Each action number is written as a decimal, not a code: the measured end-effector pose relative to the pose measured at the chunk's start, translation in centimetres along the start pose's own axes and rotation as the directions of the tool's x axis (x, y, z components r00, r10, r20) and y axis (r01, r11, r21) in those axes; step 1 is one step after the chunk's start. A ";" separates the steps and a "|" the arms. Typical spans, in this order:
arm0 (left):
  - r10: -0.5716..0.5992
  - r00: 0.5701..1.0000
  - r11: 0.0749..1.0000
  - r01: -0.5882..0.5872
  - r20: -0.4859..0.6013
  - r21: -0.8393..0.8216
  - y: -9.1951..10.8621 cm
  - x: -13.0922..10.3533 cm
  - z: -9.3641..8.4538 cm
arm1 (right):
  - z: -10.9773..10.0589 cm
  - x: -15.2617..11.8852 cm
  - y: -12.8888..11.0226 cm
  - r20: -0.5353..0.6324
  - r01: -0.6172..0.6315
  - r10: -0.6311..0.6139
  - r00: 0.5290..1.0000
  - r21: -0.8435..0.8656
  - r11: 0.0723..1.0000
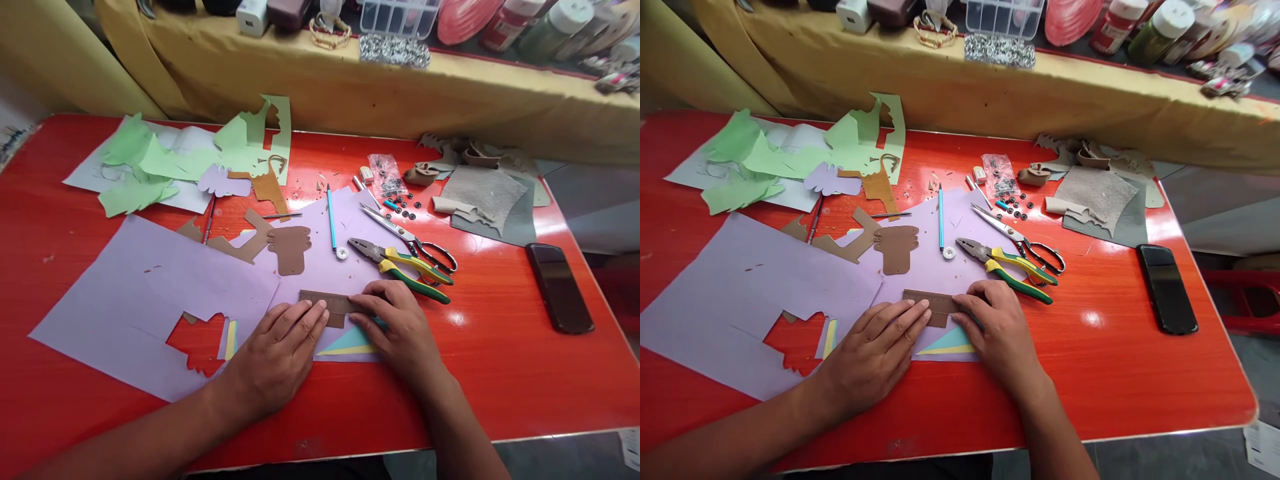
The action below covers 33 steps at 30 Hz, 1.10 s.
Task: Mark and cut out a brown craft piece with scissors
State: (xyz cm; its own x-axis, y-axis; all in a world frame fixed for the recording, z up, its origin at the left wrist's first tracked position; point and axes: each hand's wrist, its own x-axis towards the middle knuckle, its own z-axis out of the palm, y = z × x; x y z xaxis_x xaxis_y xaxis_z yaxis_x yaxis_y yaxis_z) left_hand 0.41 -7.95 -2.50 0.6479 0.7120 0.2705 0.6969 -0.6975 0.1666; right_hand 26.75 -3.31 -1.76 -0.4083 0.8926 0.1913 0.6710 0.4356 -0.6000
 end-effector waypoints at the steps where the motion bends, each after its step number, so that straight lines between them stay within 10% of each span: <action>1: -0.003 1.000 1.000 0.003 -0.004 0.000 0.0 0.0 0.0 | 0.0 0.0 0.0 -0.004 0.000 0.000 1.000 -0.001 1.000; 21: -0.001 0.996 0.996 0.009 -0.093 0.087 0.1 -0.6 1.7 | -1.3 0.9 -1.2 0.092 0.039 -0.031 0.995 -0.084 0.996; 33: 0.003 0.989 0.996 0.010 -0.146 0.085 -0.2 -0.3 1.8 | -1.6 9.9 -2.4 0.153 0.080 -0.030 0.988 -0.336 0.938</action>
State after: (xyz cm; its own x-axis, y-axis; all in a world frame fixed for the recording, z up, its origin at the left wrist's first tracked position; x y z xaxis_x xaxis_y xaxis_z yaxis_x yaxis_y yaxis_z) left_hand 0.63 -7.85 -4.29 0.5979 0.6908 0.4066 0.7268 -0.6811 0.0883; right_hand 22.10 4.66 2.82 -0.5181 0.8508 0.0879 0.8048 0.5197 -0.2868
